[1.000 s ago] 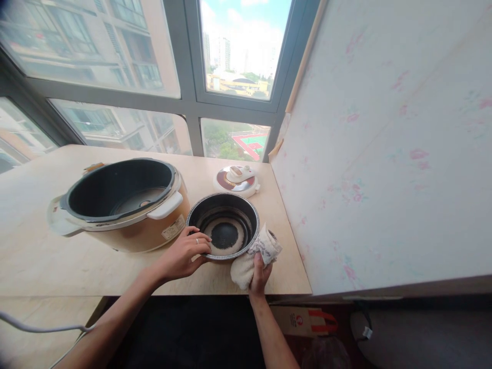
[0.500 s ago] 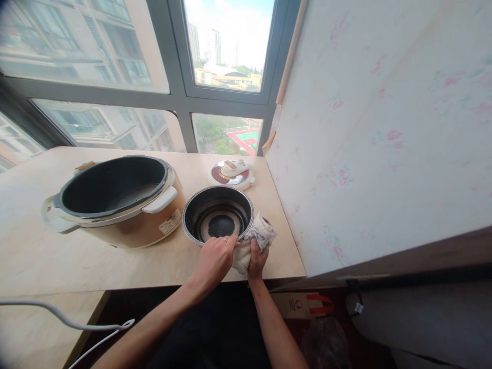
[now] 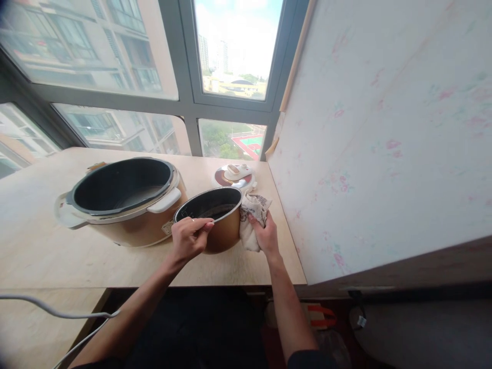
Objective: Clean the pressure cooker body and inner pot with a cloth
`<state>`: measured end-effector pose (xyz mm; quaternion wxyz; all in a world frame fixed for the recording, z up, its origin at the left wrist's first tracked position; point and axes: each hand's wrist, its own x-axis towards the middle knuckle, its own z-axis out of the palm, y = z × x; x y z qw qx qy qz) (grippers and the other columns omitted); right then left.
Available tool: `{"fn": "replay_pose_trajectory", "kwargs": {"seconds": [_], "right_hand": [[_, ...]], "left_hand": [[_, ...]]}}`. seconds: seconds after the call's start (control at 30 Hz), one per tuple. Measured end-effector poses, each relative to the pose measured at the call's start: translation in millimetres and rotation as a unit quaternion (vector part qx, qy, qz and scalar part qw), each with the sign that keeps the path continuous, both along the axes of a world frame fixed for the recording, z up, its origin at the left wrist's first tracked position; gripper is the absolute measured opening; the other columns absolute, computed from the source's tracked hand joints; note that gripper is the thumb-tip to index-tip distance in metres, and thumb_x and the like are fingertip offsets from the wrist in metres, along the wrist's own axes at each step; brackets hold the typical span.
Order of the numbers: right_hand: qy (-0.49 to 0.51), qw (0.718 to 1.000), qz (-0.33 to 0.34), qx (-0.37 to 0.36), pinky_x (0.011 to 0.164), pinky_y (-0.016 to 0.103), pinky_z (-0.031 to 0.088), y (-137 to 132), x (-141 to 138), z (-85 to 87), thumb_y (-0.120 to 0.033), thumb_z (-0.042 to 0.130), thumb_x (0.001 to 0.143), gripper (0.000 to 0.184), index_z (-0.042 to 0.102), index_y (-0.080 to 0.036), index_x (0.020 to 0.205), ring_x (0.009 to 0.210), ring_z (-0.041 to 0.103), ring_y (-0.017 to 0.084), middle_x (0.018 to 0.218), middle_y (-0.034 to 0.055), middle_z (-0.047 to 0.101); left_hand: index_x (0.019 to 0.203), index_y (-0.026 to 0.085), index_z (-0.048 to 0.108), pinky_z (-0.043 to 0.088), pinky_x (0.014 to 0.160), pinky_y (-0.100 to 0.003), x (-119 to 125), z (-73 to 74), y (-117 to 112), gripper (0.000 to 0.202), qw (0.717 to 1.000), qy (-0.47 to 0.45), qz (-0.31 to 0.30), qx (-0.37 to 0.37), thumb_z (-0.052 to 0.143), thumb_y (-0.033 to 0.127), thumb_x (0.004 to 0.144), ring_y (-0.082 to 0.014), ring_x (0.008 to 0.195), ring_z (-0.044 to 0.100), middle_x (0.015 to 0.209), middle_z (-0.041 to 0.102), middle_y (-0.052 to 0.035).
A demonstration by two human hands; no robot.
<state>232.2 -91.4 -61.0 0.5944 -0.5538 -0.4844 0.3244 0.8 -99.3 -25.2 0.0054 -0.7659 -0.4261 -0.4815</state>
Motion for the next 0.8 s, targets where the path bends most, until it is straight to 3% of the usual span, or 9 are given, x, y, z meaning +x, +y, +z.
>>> {"fn": "replay_pose_trajectory", "kwargs": {"seconds": [0.2,0.37,0.53,0.6,0.7,0.8], "right_hand": [[0.024,0.999,0.019,-0.043,0.095,0.041,0.049,37,20,-9.9,-0.049,0.08,0.07,0.058,0.07,-0.014,0.115,0.101,0.068,0.027,0.109,0.0099,0.075],[0.056,0.998,-0.008,-0.011,0.091,0.038,0.051,16,7,-13.9,-0.047,0.078,0.076,0.056,0.067,-0.014,0.119,0.101,0.068,0.025,0.111,0.0096,0.073],[-0.121,0.992,-0.01,0.042,0.083,0.036,0.052,-28,-7,11.3,-0.039,0.075,0.081,0.039,0.065,-0.017,0.112,0.091,0.065,0.023,0.102,0.0072,0.068],[-0.217,0.971,-0.007,0.096,0.087,0.038,0.051,-42,-14,26.2,-0.034,0.074,0.08,0.038,0.066,-0.019,0.114,0.096,0.062,0.024,0.105,0.0081,0.065],[-0.341,0.925,-0.007,0.167,0.089,0.041,0.05,-53,-24,43.7,-0.028,0.073,0.078,0.051,0.065,-0.023,0.127,0.102,0.06,0.027,0.112,0.0103,0.063],[-0.392,0.9,-0.005,0.189,0.089,0.043,0.05,-52,-29,50.2,-0.025,0.071,0.075,0.059,0.064,-0.024,0.133,0.101,0.06,0.028,0.113,0.0107,0.063]], "left_hand": [[0.076,0.02,0.076,0.039,0.057,-0.029,-10,4.1,8,0.028,0.997,-0.069,-0.012,-0.017,0.056,0.03,0.092,-0.0113,0.048,0.052,0.058,0.067,0.0004],[0.072,0.019,0.073,0.04,0.059,-0.032,-21,8.9,21,0.033,0.994,-0.106,-0.031,-0.027,0.053,0.035,0.093,-0.0133,0.052,0.052,0.059,0.066,-0.001],[0.072,0.019,0.072,0.042,0.067,-0.034,-29,11.5,37,0.032,0.991,-0.115,-0.056,-0.048,0.054,0.036,0.091,-0.0157,0.061,0.054,0.064,0.067,-0.0024],[0.072,0.02,0.073,0.043,0.069,-0.035,-31,10.8,42,0.033,0.986,-0.125,-0.065,-0.086,0.054,0.039,0.09,-0.0177,0.066,0.056,0.066,0.069,-0.0036],[0.075,0.02,0.075,0.045,0.07,-0.035,-34,8.5,47,0.036,0.976,-0.138,-0.092,-0.139,0.054,0.044,0.09,-0.0194,0.071,0.056,0.07,0.069,-0.0051],[0.075,0.019,0.075,0.044,0.071,-0.034,-38,6.4,51,0.04,0.97,-0.147,-0.106,-0.164,0.055,0.05,0.09,-0.0195,0.074,0.056,0.07,0.068,-0.0055]]}}
